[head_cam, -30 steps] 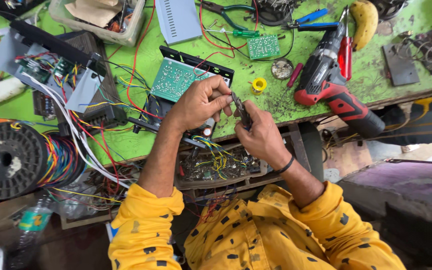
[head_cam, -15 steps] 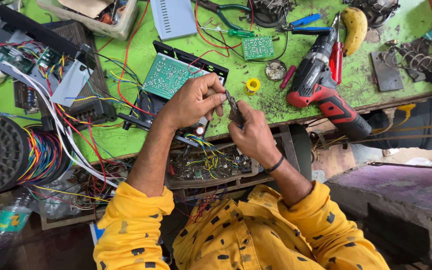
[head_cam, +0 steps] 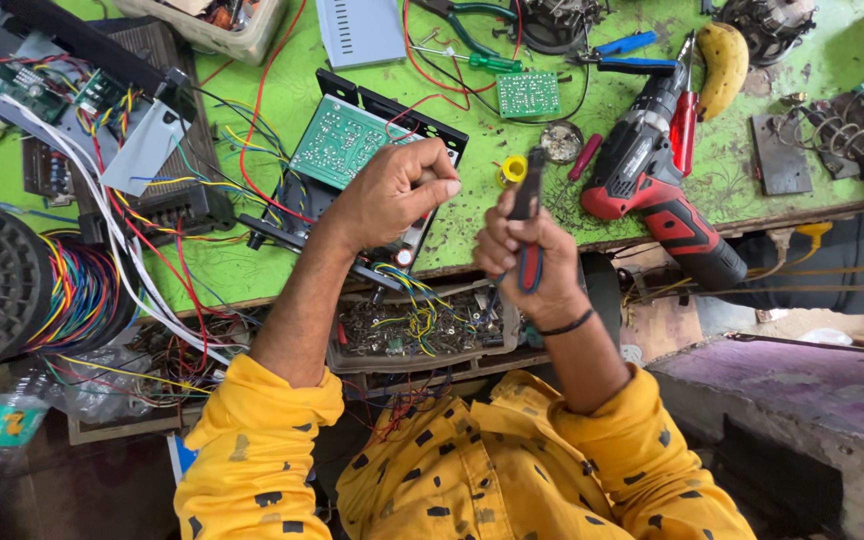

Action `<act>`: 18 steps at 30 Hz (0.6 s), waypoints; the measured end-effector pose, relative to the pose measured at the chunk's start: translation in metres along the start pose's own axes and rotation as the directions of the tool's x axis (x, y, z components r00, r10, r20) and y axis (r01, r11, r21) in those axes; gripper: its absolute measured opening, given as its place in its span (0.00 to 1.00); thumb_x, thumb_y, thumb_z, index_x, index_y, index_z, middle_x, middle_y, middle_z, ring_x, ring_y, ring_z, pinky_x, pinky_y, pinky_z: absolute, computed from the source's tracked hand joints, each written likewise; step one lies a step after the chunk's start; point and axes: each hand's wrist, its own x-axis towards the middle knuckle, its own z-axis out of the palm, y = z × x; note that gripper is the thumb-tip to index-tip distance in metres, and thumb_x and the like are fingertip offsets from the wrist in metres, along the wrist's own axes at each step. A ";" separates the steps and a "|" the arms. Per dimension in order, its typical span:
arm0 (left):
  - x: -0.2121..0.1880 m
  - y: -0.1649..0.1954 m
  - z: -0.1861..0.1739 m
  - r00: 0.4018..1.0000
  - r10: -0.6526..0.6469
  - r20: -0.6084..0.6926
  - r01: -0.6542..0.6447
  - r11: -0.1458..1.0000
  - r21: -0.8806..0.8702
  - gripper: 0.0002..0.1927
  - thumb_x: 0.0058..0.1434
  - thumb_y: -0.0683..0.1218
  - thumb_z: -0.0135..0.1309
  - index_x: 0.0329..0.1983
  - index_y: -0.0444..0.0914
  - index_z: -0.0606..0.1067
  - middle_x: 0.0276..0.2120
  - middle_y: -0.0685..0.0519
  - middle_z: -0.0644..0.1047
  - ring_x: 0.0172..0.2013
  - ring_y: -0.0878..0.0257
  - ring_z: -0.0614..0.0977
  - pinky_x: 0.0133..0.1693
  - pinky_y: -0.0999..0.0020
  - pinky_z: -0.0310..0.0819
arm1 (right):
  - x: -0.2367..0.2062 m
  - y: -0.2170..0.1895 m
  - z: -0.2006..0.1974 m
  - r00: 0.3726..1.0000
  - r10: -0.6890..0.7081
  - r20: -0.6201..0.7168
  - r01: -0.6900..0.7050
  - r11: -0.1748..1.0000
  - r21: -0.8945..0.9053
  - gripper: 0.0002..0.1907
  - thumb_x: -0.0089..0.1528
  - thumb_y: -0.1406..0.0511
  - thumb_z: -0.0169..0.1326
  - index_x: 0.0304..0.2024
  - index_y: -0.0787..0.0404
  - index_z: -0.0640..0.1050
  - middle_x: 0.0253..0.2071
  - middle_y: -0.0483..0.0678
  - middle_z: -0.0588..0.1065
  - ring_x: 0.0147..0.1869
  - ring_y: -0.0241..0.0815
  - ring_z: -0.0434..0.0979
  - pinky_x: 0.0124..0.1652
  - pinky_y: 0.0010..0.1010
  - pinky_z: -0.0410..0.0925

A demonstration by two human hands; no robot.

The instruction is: The person is repairing an electronic device by soldering wires to a circuit board. They use pliers to strip and cut wires, then a soldering iron to attach them to the board. The person also uses a small container to apply flux or solder paste to the connections.

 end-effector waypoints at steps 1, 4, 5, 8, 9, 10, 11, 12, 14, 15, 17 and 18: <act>0.000 0.000 0.000 1.000 -0.021 0.005 0.021 1.000 -0.008 0.09 0.68 0.45 0.57 0.37 0.35 0.72 0.22 0.59 0.70 0.25 0.72 0.68 0.28 0.71 0.63 | -0.001 -0.006 0.001 0.996 -0.047 -0.074 0.033 0.982 -0.187 0.10 0.60 0.73 0.50 0.44 0.64 0.71 0.28 0.45 0.69 0.28 0.37 0.69 0.30 0.29 0.64; 0.000 -0.001 0.002 0.990 -0.131 0.045 0.134 0.987 -0.086 0.09 0.69 0.44 0.56 0.38 0.36 0.70 0.20 0.60 0.70 0.22 0.73 0.68 0.25 0.72 0.63 | -0.009 -0.013 0.009 0.973 -0.214 -0.085 0.059 0.587 -0.808 0.14 0.59 0.72 0.50 0.48 0.64 0.72 0.32 0.44 0.70 0.33 0.35 0.67 0.34 0.27 0.63; 0.000 0.000 0.002 0.983 -0.173 0.066 0.180 0.976 -0.119 0.09 0.69 0.44 0.55 0.38 0.36 0.70 0.19 0.61 0.70 0.20 0.73 0.68 0.24 0.72 0.62 | -0.011 -0.012 0.013 0.966 -0.254 -0.041 0.049 0.339 -0.940 0.15 0.60 0.71 0.50 0.50 0.64 0.72 0.35 0.43 0.70 0.36 0.34 0.66 0.36 0.26 0.62; 0.000 0.000 0.004 0.977 -0.183 0.106 0.201 0.960 -0.194 0.08 0.70 0.43 0.54 0.39 0.36 0.69 0.20 0.60 0.72 0.21 0.74 0.71 0.25 0.74 0.66 | -0.018 -0.005 0.023 0.950 -0.311 0.029 -0.003 -0.101 -0.995 0.15 0.58 0.69 0.53 0.48 0.65 0.73 0.29 0.47 0.72 0.30 0.41 0.71 0.33 0.33 0.66; 0.000 0.000 0.004 0.980 -0.169 0.108 0.187 0.963 -0.192 0.08 0.70 0.43 0.54 0.39 0.35 0.69 0.21 0.59 0.73 0.22 0.74 0.73 0.26 0.74 0.67 | -0.018 -0.003 0.026 0.944 -0.322 0.074 0.028 -0.145 -0.989 0.15 0.58 0.69 0.54 0.48 0.65 0.72 0.30 0.49 0.72 0.32 0.42 0.71 0.34 0.34 0.66; 0.001 0.000 0.004 0.982 -0.154 0.111 0.173 0.967 -0.189 0.08 0.71 0.43 0.54 0.39 0.35 0.69 0.22 0.59 0.75 0.23 0.74 0.74 0.26 0.74 0.68 | -0.017 0.000 0.029 0.936 -0.332 0.120 0.059 -0.189 -0.980 0.15 0.58 0.69 0.55 0.47 0.66 0.72 0.30 0.50 0.72 0.33 0.43 0.72 0.35 0.36 0.66; 0.001 0.000 0.004 0.984 -0.139 0.114 0.158 0.970 -0.186 0.08 0.71 0.43 0.54 0.39 0.35 0.70 0.23 0.58 0.76 0.24 0.74 0.76 0.27 0.75 0.69 | -0.016 0.001 0.031 0.926 -0.339 0.166 0.089 -0.233 -0.968 0.16 0.58 0.69 0.56 0.47 0.67 0.71 0.31 0.51 0.71 0.34 0.45 0.72 0.36 0.38 0.67; 0.001 0.001 0.004 0.981 -0.150 0.122 0.170 0.968 -0.183 0.08 0.70 0.44 0.55 0.39 0.35 0.70 0.23 0.58 0.77 0.23 0.75 0.75 0.26 0.75 0.68 | -0.015 0.002 0.033 0.929 -0.335 0.158 0.087 -0.216 -0.973 0.16 0.58 0.69 0.56 0.47 0.67 0.71 0.31 0.52 0.72 0.34 0.46 0.72 0.37 0.38 0.67; 0.002 0.003 0.004 0.976 -0.170 0.139 0.193 0.966 -0.174 0.08 0.70 0.44 0.55 0.39 0.35 0.70 0.24 0.57 0.79 0.23 0.75 0.75 0.25 0.75 0.66 | -0.013 0.002 0.035 0.934 -0.327 0.142 0.085 -0.181 -0.980 0.16 0.57 0.69 0.55 0.47 0.67 0.71 0.32 0.52 0.72 0.34 0.48 0.73 0.37 0.39 0.68; 0.002 0.004 0.004 0.974 -0.173 0.144 0.196 0.965 -0.173 0.08 0.70 0.44 0.55 0.40 0.35 0.71 0.24 0.57 0.79 0.23 0.75 0.74 0.25 0.75 0.65 | -0.012 0.002 0.037 0.938 -0.320 0.135 0.082 -0.172 -0.982 0.17 0.57 0.69 0.55 0.48 0.67 0.71 0.32 0.52 0.72 0.33 0.48 0.73 0.37 0.38 0.68; 0.002 0.006 0.002 0.973 -0.177 0.150 0.202 0.964 -0.174 0.08 0.70 0.45 0.55 0.40 0.36 0.71 0.25 0.57 0.79 0.22 0.75 0.72 0.24 0.75 0.64 | -0.012 0.000 0.039 0.945 -0.303 0.122 0.077 -0.156 -0.985 0.19 0.56 0.68 0.56 0.49 0.67 0.71 0.32 0.52 0.73 0.33 0.48 0.74 0.36 0.38 0.68; 0.002 0.007 0.002 0.971 -0.188 0.149 0.211 0.965 -0.158 0.08 0.70 0.45 0.55 0.40 0.36 0.71 0.24 0.57 0.80 0.22 0.75 0.71 0.24 0.75 0.63 | -0.012 0.000 0.040 0.946 -0.301 0.122 0.076 -0.160 -0.984 0.19 0.56 0.68 0.56 0.48 0.67 0.71 0.32 0.52 0.73 0.33 0.48 0.74 0.37 0.38 0.68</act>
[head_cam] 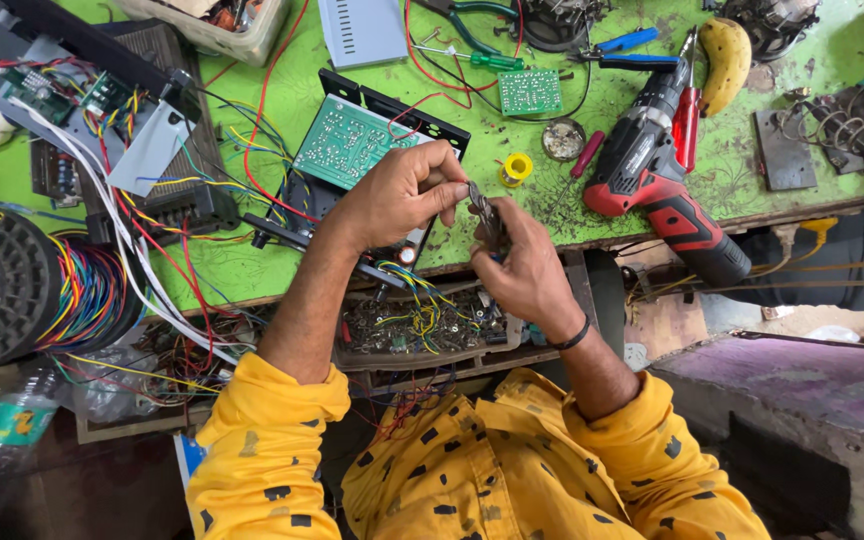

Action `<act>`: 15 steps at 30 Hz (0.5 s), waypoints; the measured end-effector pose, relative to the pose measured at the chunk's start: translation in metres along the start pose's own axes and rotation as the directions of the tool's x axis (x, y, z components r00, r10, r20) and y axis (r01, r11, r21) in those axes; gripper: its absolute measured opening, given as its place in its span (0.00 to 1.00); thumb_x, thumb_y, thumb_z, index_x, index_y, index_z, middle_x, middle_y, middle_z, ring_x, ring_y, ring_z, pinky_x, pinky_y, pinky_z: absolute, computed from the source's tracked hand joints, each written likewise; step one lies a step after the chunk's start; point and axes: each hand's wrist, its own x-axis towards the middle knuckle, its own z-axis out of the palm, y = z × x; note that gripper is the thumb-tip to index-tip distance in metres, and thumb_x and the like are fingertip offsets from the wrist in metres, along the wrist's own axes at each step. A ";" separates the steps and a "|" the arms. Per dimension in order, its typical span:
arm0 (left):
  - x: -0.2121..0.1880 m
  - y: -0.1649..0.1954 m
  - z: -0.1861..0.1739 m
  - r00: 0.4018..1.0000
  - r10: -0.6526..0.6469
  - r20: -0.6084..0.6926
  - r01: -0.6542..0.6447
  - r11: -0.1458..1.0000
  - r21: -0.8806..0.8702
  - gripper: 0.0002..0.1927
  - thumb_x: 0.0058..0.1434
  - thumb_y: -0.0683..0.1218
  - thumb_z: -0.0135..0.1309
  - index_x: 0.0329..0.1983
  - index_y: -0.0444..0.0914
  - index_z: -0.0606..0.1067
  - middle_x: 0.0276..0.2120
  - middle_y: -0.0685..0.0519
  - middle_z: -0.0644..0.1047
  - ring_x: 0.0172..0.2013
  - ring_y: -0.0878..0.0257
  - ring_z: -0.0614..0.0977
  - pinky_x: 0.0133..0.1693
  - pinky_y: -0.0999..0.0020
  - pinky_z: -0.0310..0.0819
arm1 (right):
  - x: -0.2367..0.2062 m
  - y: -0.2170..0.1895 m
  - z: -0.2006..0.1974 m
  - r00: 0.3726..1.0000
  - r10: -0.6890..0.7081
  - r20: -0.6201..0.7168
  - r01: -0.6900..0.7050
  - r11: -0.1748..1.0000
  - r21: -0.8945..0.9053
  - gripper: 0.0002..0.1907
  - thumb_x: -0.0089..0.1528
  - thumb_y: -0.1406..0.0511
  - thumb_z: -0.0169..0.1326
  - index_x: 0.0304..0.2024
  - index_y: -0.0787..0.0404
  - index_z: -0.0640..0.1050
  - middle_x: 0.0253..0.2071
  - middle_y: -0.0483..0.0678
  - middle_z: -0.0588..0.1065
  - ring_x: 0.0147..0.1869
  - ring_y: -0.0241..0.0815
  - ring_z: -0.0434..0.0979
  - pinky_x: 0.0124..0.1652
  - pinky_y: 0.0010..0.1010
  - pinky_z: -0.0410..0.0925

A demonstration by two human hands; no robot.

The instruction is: The person is repairing an electronic device by soldering wires to a circuit board. They use pliers to strip and cut wires, then a soldering iron to attach them to the board. The person also uses a small container to apply flux or solder paste to the connections.

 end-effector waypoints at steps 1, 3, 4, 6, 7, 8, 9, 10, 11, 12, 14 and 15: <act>0.000 0.001 0.000 1.000 -0.012 -0.003 0.012 1.000 0.014 0.08 0.70 0.45 0.55 0.40 0.36 0.71 0.24 0.57 0.80 0.21 0.75 0.71 0.24 0.75 0.63 | 0.000 -0.001 0.000 1.000 0.000 0.003 0.000 1.000 -0.005 0.18 0.57 0.68 0.56 0.48 0.67 0.71 0.32 0.52 0.73 0.34 0.48 0.75 0.37 0.38 0.68; 0.000 0.002 0.000 1.000 -0.023 -0.008 0.023 0.999 0.029 0.08 0.69 0.45 0.55 0.40 0.36 0.71 0.24 0.57 0.80 0.21 0.75 0.70 0.23 0.75 0.62 | 0.001 -0.002 -0.001 1.000 -0.015 0.004 0.015 1.000 -0.014 0.17 0.57 0.68 0.56 0.47 0.67 0.71 0.32 0.52 0.74 0.34 0.48 0.75 0.37 0.38 0.68; 0.000 0.003 0.001 1.000 -0.023 -0.010 0.023 0.999 0.030 0.08 0.70 0.45 0.56 0.40 0.36 0.71 0.24 0.58 0.80 0.21 0.75 0.69 0.23 0.75 0.62 | 0.002 -0.003 0.000 1.000 -0.029 0.002 0.029 0.999 -0.019 0.16 0.57 0.68 0.56 0.46 0.67 0.71 0.32 0.52 0.73 0.34 0.48 0.75 0.37 0.38 0.68; 0.000 0.003 0.001 1.000 -0.026 -0.015 0.027 0.999 0.029 0.08 0.70 0.45 0.56 0.40 0.36 0.71 0.24 0.58 0.80 0.21 0.75 0.69 0.24 0.75 0.62 | 0.003 -0.003 0.000 1.000 -0.021 0.006 0.021 0.998 -0.051 0.13 0.57 0.68 0.56 0.43 0.67 0.71 0.30 0.54 0.71 0.32 0.49 0.72 0.36 0.39 0.66; 0.000 0.002 0.001 0.999 -0.032 -0.017 0.033 0.999 0.026 0.07 0.69 0.45 0.56 0.40 0.36 0.71 0.24 0.57 0.80 0.21 0.75 0.69 0.24 0.74 0.62 | 0.003 -0.003 0.000 1.000 0.002 0.011 -0.001 0.997 -0.077 0.12 0.57 0.68 0.56 0.41 0.67 0.71 0.28 0.56 0.69 0.30 0.51 0.69 0.34 0.40 0.65; 0.000 0.002 0.000 0.999 -0.037 -0.021 0.037 0.999 0.025 0.07 0.69 0.44 0.55 0.40 0.36 0.71 0.24 0.57 0.80 0.21 0.75 0.69 0.24 0.74 0.62 | 0.004 -0.004 0.000 1.000 0.023 0.014 -0.021 0.994 -0.104 0.12 0.57 0.69 0.57 0.40 0.68 0.71 0.26 0.57 0.67 0.28 0.52 0.67 0.32 0.41 0.63; 0.000 0.001 0.000 1.000 -0.018 -0.018 0.019 1.000 0.025 0.07 0.70 0.44 0.55 0.40 0.36 0.71 0.24 0.57 0.80 0.22 0.75 0.71 0.24 0.74 0.63 | 0.004 -0.004 0.000 0.999 0.035 0.014 -0.034 0.996 -0.081 0.10 0.57 0.69 0.56 0.39 0.67 0.72 0.25 0.56 0.68 0.26 0.51 0.67 0.31 0.40 0.63; 0.000 0.001 0.000 1.000 -0.001 -0.017 0.001 1.000 0.023 0.07 0.70 0.44 0.55 0.40 0.36 0.71 0.25 0.57 0.80 0.23 0.75 0.72 0.25 0.74 0.64 | 0.004 -0.004 0.001 0.999 0.047 0.016 -0.046 0.997 -0.058 0.09 0.57 0.69 0.54 0.39 0.67 0.72 0.23 0.56 0.68 0.25 0.50 0.67 0.30 0.40 0.63; 0.000 0.000 0.000 1.000 0.016 -0.016 -0.016 1.000 0.022 0.07 0.70 0.44 0.55 0.40 0.35 0.71 0.25 0.57 0.80 0.24 0.75 0.74 0.26 0.74 0.65 | 0.004 -0.005 0.001 0.998 0.060 0.017 -0.059 0.998 -0.034 0.08 0.57 0.69 0.53 0.38 0.66 0.73 0.22 0.55 0.68 0.23 0.49 0.67 0.29 0.39 0.62; 0.000 -0.001 0.000 1.000 0.013 -0.019 -0.013 1.000 0.026 0.07 0.70 0.44 0.55 0.40 0.35 0.71 0.25 0.57 0.80 0.24 0.75 0.74 0.26 0.74 0.65 | 0.005 -0.006 0.001 0.998 0.059 0.014 -0.059 0.998 -0.029 0.07 0.57 0.70 0.53 0.37 0.66 0.72 0.22 0.55 0.68 0.23 0.48 0.67 0.28 0.39 0.63; 0.000 -0.002 0.000 1.000 0.008 -0.024 -0.008 0.999 0.035 0.07 0.70 0.44 0.55 0.40 0.35 0.70 0.24 0.57 0.79 0.24 0.75 0.74 0.26 0.74 0.66 | 0.006 -0.007 0.001 0.998 0.057 0.007 -0.056 0.998 -0.018 0.06 0.57 0.70 0.53 0.35 0.67 0.72 0.21 0.54 0.68 0.23 0.48 0.67 0.28 0.38 0.63; 0.000 -0.003 0.000 1.000 0.016 -0.022 -0.016 1.000 0.018 0.07 0.70 0.43 0.55 0.40 0.35 0.70 0.24 0.57 0.79 0.25 0.74 0.76 0.27 0.74 0.67 | 0.006 -0.008 0.001 0.999 0.054 0.001 -0.054 0.998 -0.016 0.06 0.57 0.70 0.53 0.35 0.67 0.71 0.22 0.54 0.69 0.23 0.48 0.68 0.28 0.38 0.63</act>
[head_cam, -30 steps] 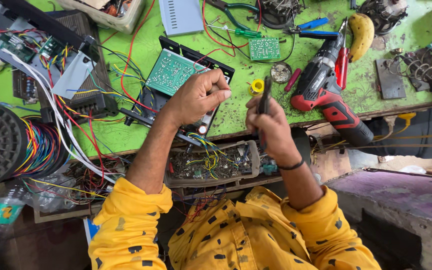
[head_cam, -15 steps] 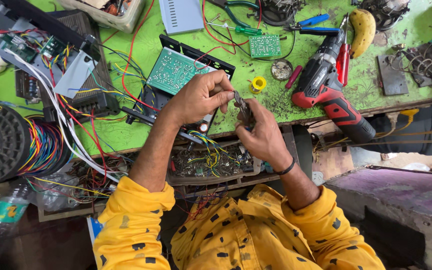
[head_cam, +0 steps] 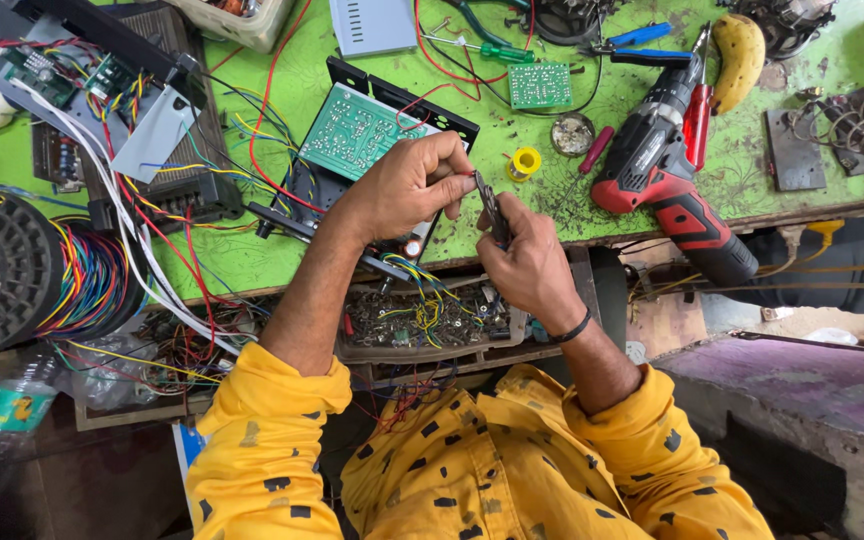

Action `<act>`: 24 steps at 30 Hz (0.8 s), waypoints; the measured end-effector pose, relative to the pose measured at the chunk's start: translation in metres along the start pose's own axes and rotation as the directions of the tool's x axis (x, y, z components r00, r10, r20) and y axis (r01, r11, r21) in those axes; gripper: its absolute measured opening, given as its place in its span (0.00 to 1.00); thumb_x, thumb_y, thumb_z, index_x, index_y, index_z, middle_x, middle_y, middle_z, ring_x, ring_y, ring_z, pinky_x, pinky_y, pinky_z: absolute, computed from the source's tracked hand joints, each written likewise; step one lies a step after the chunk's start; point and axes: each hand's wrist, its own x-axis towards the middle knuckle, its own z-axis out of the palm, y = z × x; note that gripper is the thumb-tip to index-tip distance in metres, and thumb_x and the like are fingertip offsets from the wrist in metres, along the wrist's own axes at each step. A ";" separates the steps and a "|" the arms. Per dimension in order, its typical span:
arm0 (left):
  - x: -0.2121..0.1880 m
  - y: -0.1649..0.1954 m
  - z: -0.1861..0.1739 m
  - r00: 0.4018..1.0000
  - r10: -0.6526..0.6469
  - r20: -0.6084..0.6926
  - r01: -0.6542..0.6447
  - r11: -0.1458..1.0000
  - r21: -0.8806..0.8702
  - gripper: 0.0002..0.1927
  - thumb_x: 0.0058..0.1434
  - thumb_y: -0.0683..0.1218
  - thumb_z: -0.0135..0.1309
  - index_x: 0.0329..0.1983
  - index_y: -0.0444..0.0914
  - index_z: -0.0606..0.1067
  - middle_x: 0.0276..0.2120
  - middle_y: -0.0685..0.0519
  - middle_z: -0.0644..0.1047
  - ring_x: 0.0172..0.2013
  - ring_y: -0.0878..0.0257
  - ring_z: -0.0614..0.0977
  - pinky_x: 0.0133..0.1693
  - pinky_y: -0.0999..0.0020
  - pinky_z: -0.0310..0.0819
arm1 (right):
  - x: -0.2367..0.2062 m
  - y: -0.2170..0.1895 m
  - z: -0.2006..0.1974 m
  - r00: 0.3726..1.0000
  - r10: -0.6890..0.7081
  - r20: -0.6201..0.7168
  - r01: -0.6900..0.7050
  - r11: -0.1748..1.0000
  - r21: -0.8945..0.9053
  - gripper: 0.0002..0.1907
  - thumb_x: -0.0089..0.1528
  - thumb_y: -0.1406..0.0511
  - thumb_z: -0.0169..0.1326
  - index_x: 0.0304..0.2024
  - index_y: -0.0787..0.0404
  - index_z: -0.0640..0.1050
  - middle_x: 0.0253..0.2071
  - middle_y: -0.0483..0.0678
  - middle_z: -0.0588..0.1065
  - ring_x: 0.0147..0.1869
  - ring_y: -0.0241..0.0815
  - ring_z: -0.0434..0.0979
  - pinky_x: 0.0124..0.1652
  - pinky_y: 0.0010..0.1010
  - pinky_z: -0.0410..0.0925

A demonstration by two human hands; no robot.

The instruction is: The person is repairing an electronic device by soldering wires to a circuit board. They use pliers to strip and cut wires, then a soldering iron to attach them to the board. The person also uses a small container to apply flux or solder paste to the connections.

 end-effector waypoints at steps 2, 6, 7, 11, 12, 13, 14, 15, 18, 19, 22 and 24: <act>0.000 -0.001 0.000 1.000 0.013 -0.002 -0.014 0.999 -0.034 0.08 0.71 0.43 0.55 0.40 0.35 0.70 0.25 0.57 0.78 0.26 0.74 0.78 0.28 0.74 0.69 | 0.000 0.000 0.000 1.000 -0.007 -0.008 0.007 1.000 0.004 0.06 0.57 0.70 0.53 0.34 0.67 0.71 0.23 0.54 0.70 0.24 0.47 0.68 0.29 0.37 0.64; -0.001 -0.002 0.001 1.000 -0.010 -0.010 0.010 0.999 -0.033 0.08 0.70 0.43 0.54 0.39 0.35 0.69 0.23 0.58 0.76 0.24 0.74 0.76 0.27 0.74 0.68 | 0.000 0.005 0.002 1.000 0.008 -0.012 -0.008 1.000 0.000 0.06 0.57 0.71 0.53 0.35 0.67 0.72 0.23 0.55 0.70 0.24 0.48 0.69 0.29 0.38 0.65; -0.001 -0.002 0.001 1.000 -0.016 -0.009 0.015 0.999 -0.046 0.08 0.69 0.43 0.54 0.39 0.35 0.69 0.22 0.59 0.76 0.24 0.74 0.75 0.26 0.74 0.67 | -0.001 0.008 0.003 1.000 -0.005 -0.022 0.005 1.000 0.001 0.06 0.57 0.71 0.53 0.35 0.67 0.72 0.23 0.55 0.70 0.23 0.48 0.70 0.29 0.38 0.65; -0.001 -0.001 -0.002 0.998 0.045 -0.051 -0.041 0.996 0.077 0.09 0.68 0.44 0.56 0.37 0.35 0.70 0.19 0.60 0.67 0.22 0.73 0.64 0.25 0.71 0.58 | -0.001 0.021 0.010 0.993 -0.108 -0.039 0.107 0.994 -0.023 0.06 0.59 0.71 0.54 0.37 0.67 0.71 0.26 0.53 0.71 0.26 0.47 0.71 0.30 0.36 0.64; -0.001 -0.001 -0.003 0.995 0.083 -0.054 -0.078 0.992 0.097 0.09 0.68 0.44 0.57 0.36 0.35 0.70 0.20 0.60 0.67 0.23 0.72 0.64 0.26 0.71 0.58 | -0.001 0.024 0.012 0.998 0.005 0.059 -0.018 0.974 0.226 0.07 0.59 0.72 0.53 0.40 0.66 0.72 0.27 0.50 0.71 0.26 0.43 0.68 0.29 0.34 0.62; -0.001 -0.001 -0.004 0.991 0.121 -0.055 -0.114 0.987 0.117 0.09 0.68 0.44 0.57 0.36 0.35 0.71 0.20 0.61 0.66 0.24 0.72 0.64 0.27 0.70 0.58 | 0.000 0.026 0.013 0.979 0.089 0.181 -0.163 0.880 0.445 0.09 0.59 0.72 0.52 0.43 0.66 0.73 0.29 0.47 0.71 0.26 0.40 0.66 0.28 0.32 0.60; 0.000 -0.001 -0.005 0.986 0.160 -0.055 -0.151 0.979 0.138 0.09 0.68 0.44 0.57 0.36 0.35 0.71 0.20 0.61 0.66 0.24 0.72 0.64 0.28 0.70 0.58 | 0.000 0.028 0.014 0.938 0.137 0.317 -0.314 0.721 0.617 0.11 0.59 0.73 0.51 0.45 0.65 0.74 0.30 0.44 0.71 0.26 0.37 0.64 0.26 0.30 0.58; 0.000 -0.001 -0.006 0.991 0.124 -0.048 -0.117 0.984 0.135 0.09 0.68 0.44 0.57 0.35 0.36 0.71 0.19 0.61 0.66 0.23 0.72 0.64 0.27 0.70 0.58 | 0.001 0.029 0.013 0.944 0.116 0.308 -0.304 0.668 0.679 0.12 0.59 0.73 0.50 0.46 0.65 0.74 0.30 0.44 0.71 0.27 0.37 0.65 0.28 0.29 0.60; -0.001 -0.001 -0.005 0.998 0.045 -0.050 -0.038 0.992 0.119 0.08 0.67 0.45 0.57 0.35 0.37 0.72 0.18 0.62 0.65 0.22 0.72 0.63 0.26 0.71 0.57 | 0.003 0.031 0.009 0.957 0.061 0.285 -0.278 0.483 0.831 0.14 0.59 0.74 0.48 0.48 0.66 0.73 0.30 0.45 0.72 0.30 0.36 0.68 0.33 0.29 0.64; 0.000 -0.002 -0.005 0.997 0.041 -0.059 -0.034 0.993 0.115 0.09 0.67 0.45 0.57 0.35 0.36 0.72 0.19 0.62 0.66 0.23 0.72 0.63 0.27 0.71 0.58 | 0.003 0.031 0.006 0.961 0.042 0.272 -0.265 0.413 0.871 0.15 0.59 0.74 0.47 0.49 0.66 0.72 0.30 0.45 0.72 0.31 0.36 0.70 0.35 0.29 0.65; 0.001 -0.003 -0.004 0.989 0.100 -0.108 -0.088 0.990 0.109 0.11 0.69 0.47 0.58 0.37 0.35 0.72 0.24 0.62 0.70 0.27 0.73 0.68 0.31 0.73 0.65 | 0.003 0.026 -0.007 0.992 -0.024 0.126 -0.080 0.655 0.751 0.17 0.59 0.74 0.47 0.51 0.66 0.71 0.35 0.44 0.71 0.37 0.34 0.69 0.39 0.28 0.65; 0.001 -0.004 -0.003 0.984 0.128 -0.126 -0.116 0.988 0.100 0.11 0.70 0.47 0.58 0.39 0.35 0.72 0.27 0.61 0.72 0.29 0.74 0.71 0.33 0.74 0.69 | 0.007 0.020 -0.023 0.999 -0.049 0.008 0.038 0.869 0.493 0.17 0.60 0.73 0.48 0.52 0.66 0.71 0.37 0.45 0.71 0.39 0.35 0.69 0.40 0.28 0.65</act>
